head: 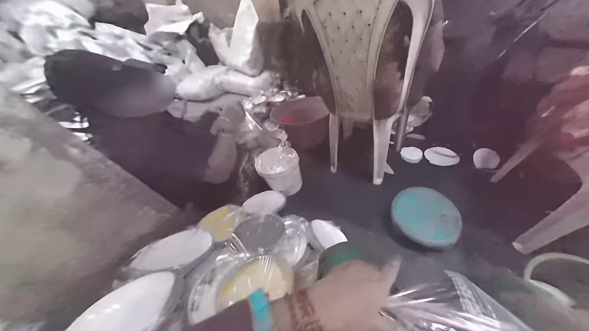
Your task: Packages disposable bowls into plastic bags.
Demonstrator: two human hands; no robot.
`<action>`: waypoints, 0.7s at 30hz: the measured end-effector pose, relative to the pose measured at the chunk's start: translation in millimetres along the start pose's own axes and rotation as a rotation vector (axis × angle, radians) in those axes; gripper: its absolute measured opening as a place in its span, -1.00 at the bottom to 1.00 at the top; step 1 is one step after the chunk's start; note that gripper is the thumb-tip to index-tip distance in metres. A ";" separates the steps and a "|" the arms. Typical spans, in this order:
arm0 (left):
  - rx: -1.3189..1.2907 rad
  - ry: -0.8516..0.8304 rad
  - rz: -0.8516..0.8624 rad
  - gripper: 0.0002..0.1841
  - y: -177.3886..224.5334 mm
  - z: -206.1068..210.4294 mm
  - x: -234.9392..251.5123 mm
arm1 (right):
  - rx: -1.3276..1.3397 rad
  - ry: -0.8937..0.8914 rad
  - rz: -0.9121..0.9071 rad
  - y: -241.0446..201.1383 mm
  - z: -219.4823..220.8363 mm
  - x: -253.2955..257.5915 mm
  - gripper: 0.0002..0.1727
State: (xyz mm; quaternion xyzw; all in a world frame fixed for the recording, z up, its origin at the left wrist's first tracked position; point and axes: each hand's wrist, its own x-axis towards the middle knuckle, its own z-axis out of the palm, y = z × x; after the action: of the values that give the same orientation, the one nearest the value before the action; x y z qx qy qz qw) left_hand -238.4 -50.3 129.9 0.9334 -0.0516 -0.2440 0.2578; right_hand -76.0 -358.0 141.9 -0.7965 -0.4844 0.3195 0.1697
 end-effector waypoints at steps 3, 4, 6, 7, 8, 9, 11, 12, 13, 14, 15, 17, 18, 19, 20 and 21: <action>-0.027 -0.335 0.019 -0.44 9.9 -2.3 22.2 | -0.009 -0.285 0.210 -4.7 -5.2 21.4 -0.66; -0.089 -0.439 -0.047 -0.51 18.0 -10.2 24.2 | -0.057 -0.334 0.202 -4.6 -5.2 26.4 -0.65; -0.238 -0.467 -0.143 -0.60 18.8 -20.6 34.1 | -0.130 -0.308 0.128 2.8 -4.7 31.7 -0.63; -0.380 -0.405 -0.167 -0.63 9.6 -18.1 47.5 | -0.135 -0.216 0.054 14.1 -3.5 32.2 -0.62; -0.500 -0.342 -0.187 -0.63 -4.3 -14.9 67.8 | -0.105 -0.126 0.049 23.9 -3.8 31.8 -0.62; -0.630 -0.271 -0.234 -0.62 -13.0 -18.2 84.7 | -0.059 -0.054 0.109 27.0 -6.1 30.2 -0.62; -0.929 -0.132 -0.296 -0.63 -16.8 -27.9 106.1 | 0.165 0.034 0.284 21.7 -3.0 25.7 -0.68; -1.033 -0.071 -0.288 -0.64 -11.5 -34.3 110.8 | 0.306 0.103 0.293 19.8 6.5 24.8 -0.73; -1.087 -0.016 -0.272 -0.64 -3.7 -42.3 110.4 | 0.431 0.153 0.287 12.9 17.2 27.8 -0.78; -1.119 0.029 -0.255 -0.66 3.7 -48.2 106.9 | 0.530 0.165 0.275 4.0 28.2 33.8 -0.81; -1.151 0.058 -0.238 -0.68 11.3 -52.8 100.7 | 0.598 0.162 0.239 -0.7 41.3 42.9 -0.83; -1.214 0.091 -0.212 -0.71 25.7 -52.9 86.2 | 0.684 0.155 0.109 2.1 71.5 65.8 -0.80; -1.234 0.100 -0.189 -0.69 29.9 -48.4 79.0 | 0.699 0.153 0.048 1.1 84.6 79.3 -0.79; -1.249 0.117 -0.161 -0.66 32.1 -40.6 73.4 | 0.674 0.147 0.012 -6.4 93.1 90.2 -0.79; -1.221 0.146 -0.129 -0.65 31.7 -29.8 68.7 | 0.620 0.129 -0.022 -17.1 99.3 98.8 -0.78; -1.151 0.181 -0.095 -0.65 28.7 -17.7 63.8 | 0.550 0.098 -0.044 -28.6 105.3 106.3 -0.76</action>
State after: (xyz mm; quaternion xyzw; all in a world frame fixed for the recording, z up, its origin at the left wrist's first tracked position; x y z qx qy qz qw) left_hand -173.2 -81.1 130.3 0.6615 0.1534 -0.1634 0.7157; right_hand -131.2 -255.0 44.1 -0.7243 -0.3880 0.3963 0.4097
